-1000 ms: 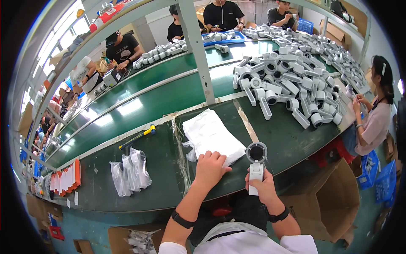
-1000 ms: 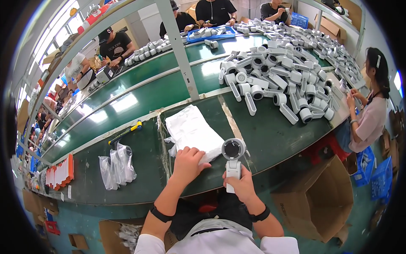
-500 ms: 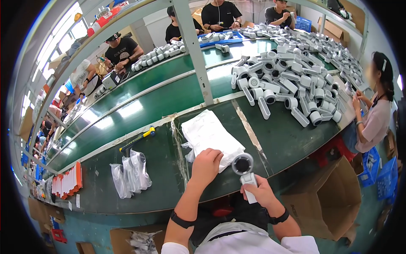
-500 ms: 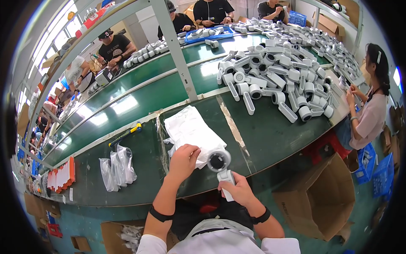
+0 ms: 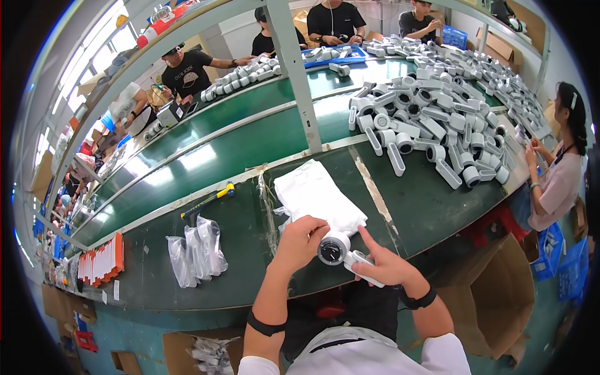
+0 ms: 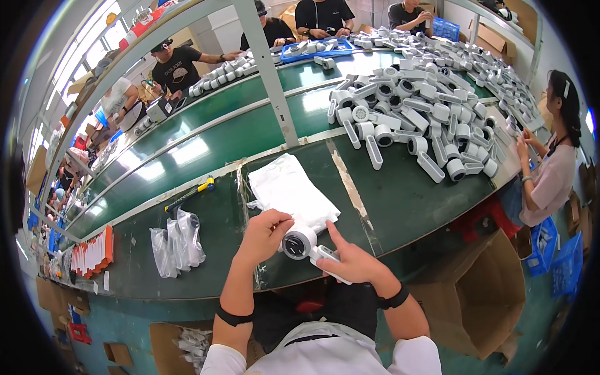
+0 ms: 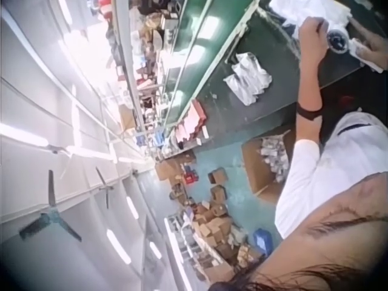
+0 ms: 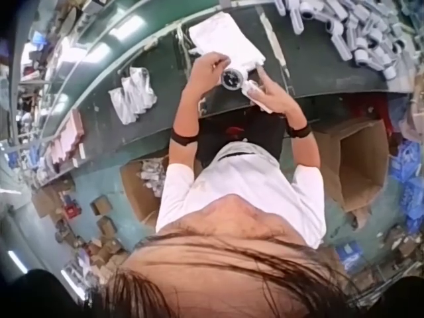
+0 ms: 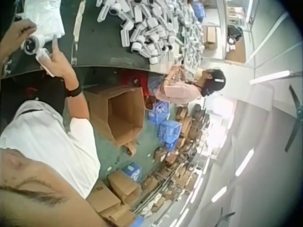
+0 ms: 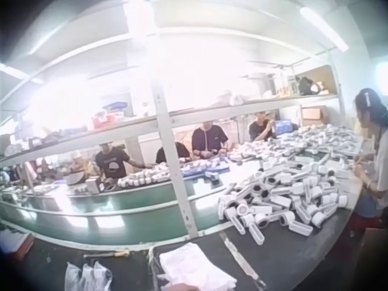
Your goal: The person picks up a fan from a pile, slides it into a plastic bag, and places the bagged fan onto a stack. After repeating this process, the person gathers the stack of bagged fans and drops them into a cardboard box.
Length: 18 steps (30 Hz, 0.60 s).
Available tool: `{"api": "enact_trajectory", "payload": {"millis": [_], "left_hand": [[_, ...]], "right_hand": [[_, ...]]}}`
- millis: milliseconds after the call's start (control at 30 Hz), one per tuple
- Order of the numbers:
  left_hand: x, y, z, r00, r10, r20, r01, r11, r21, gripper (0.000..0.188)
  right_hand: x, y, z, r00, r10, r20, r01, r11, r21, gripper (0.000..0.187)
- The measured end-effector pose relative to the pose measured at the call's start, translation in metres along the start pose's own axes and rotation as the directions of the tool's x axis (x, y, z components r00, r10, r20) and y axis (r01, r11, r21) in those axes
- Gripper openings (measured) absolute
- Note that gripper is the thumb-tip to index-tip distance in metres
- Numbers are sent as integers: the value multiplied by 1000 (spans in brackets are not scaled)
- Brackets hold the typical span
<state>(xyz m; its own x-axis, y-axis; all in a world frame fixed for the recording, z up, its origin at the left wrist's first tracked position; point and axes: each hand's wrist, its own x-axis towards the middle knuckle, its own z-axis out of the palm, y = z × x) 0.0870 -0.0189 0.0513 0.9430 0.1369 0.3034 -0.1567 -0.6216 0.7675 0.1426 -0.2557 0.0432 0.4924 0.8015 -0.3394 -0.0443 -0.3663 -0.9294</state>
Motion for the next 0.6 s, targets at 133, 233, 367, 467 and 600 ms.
{"api": "enact_trajectory", "payload": {"millis": [133,233,367,467,600], "left_hand": [[-2,6,-9,999,-37,11,37,999,5,13],[-5,8,-16,996,-68,57,69,997,-23,13],[-9,10,-20,993,-88,82,92,995,-44,13],[-13,12,-20,996,-62,67,64,998,-25,11],[-12,3,-14,992,122,-45,-120,992,42,10]], "right_hand": [[6,-12,-8,1000,-8,-1,7,988,-153,97],[11,-25,-15,998,20,54,-5,966,-258,98],[22,-24,-15,998,34,48,-19,959,-284,86],[29,-12,-11,1000,-12,13,15,972,-235,75],[19,-15,-1,995,6,-98,-18,992,-123,61]]}}
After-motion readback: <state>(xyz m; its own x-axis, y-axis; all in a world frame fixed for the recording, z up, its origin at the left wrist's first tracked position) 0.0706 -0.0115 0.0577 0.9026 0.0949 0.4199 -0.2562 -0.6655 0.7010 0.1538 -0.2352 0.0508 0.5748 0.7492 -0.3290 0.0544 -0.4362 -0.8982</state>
